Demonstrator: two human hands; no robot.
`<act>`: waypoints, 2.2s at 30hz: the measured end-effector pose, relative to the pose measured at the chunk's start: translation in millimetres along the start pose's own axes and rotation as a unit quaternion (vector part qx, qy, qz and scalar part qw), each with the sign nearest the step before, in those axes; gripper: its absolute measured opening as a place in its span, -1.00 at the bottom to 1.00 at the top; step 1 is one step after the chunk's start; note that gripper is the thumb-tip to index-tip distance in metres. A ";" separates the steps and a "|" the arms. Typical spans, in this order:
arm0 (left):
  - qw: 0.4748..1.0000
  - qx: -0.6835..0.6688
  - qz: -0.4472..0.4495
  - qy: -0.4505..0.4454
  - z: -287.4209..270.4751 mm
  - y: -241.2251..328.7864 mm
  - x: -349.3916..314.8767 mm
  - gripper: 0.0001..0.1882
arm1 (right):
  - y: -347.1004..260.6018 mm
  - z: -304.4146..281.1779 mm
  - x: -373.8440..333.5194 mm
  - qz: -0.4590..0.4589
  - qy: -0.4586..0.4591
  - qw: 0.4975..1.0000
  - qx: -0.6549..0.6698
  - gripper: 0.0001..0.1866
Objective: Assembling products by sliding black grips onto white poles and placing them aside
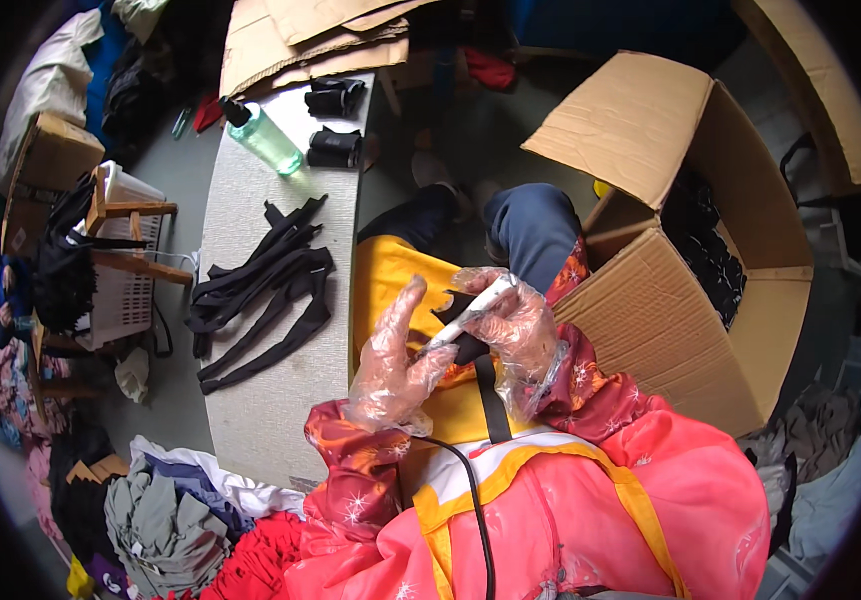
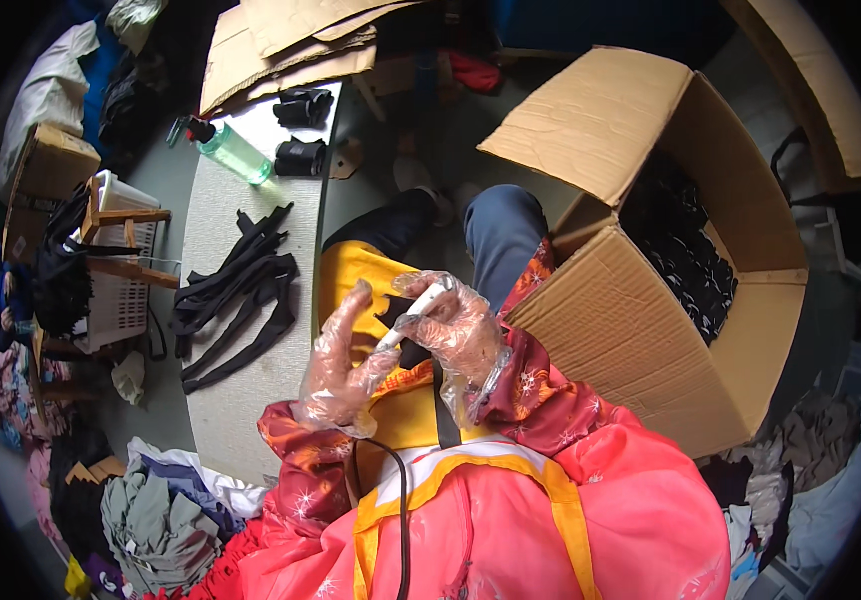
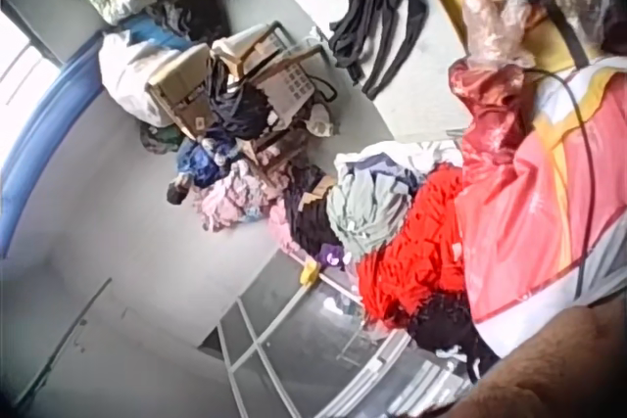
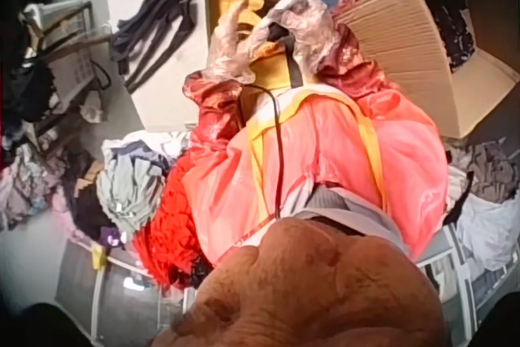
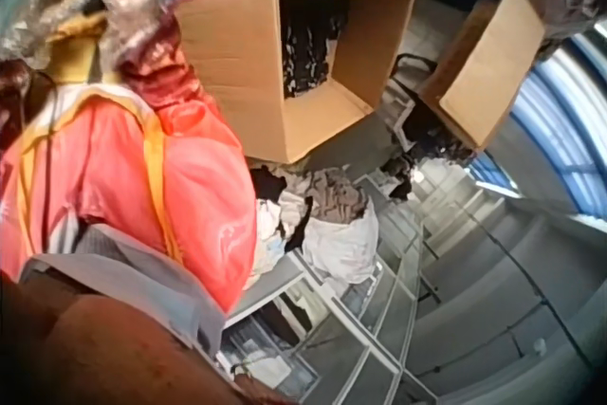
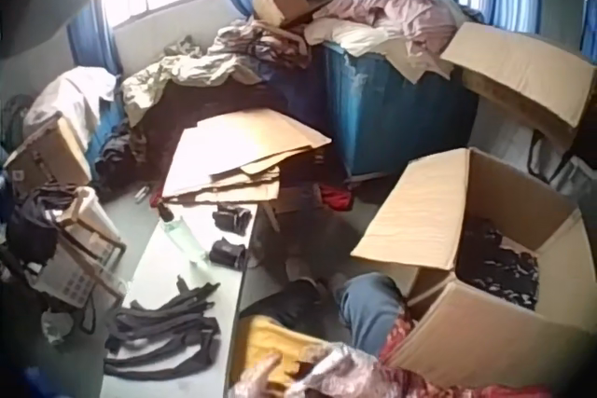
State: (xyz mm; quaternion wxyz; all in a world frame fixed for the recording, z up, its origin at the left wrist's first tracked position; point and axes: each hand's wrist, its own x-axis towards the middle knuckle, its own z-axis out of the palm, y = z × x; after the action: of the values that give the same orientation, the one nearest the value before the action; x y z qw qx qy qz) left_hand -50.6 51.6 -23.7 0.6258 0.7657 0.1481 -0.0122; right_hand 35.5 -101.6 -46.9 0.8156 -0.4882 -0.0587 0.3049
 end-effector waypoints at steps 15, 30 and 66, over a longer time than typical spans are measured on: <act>0.911 -0.357 -0.205 -0.009 21.7 -18.7 -12.9 -0.66 | -4.4 -34.1 -2.0 0.136 -0.060 0.989 0.013 -0.53; 0.926 -0.322 -0.197 0.021 19.6 -20.9 -5.1 -0.95 | 10.0 -29.2 -0.5 0.121 -0.022 0.991 0.050 -0.52; 0.989 -0.125 -0.079 0.018 24.5 2.6 -5.3 -0.84 | 6.8 -42.3 6.3 0.047 -0.096 0.987 0.117 -0.38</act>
State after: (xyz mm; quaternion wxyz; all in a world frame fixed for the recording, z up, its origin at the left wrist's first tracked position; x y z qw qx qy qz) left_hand -50.9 26.5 -25.4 0.7108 0.6677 0.2195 -0.0294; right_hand 54.2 -127.9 -75.7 0.8422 -0.3603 -0.0777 0.3934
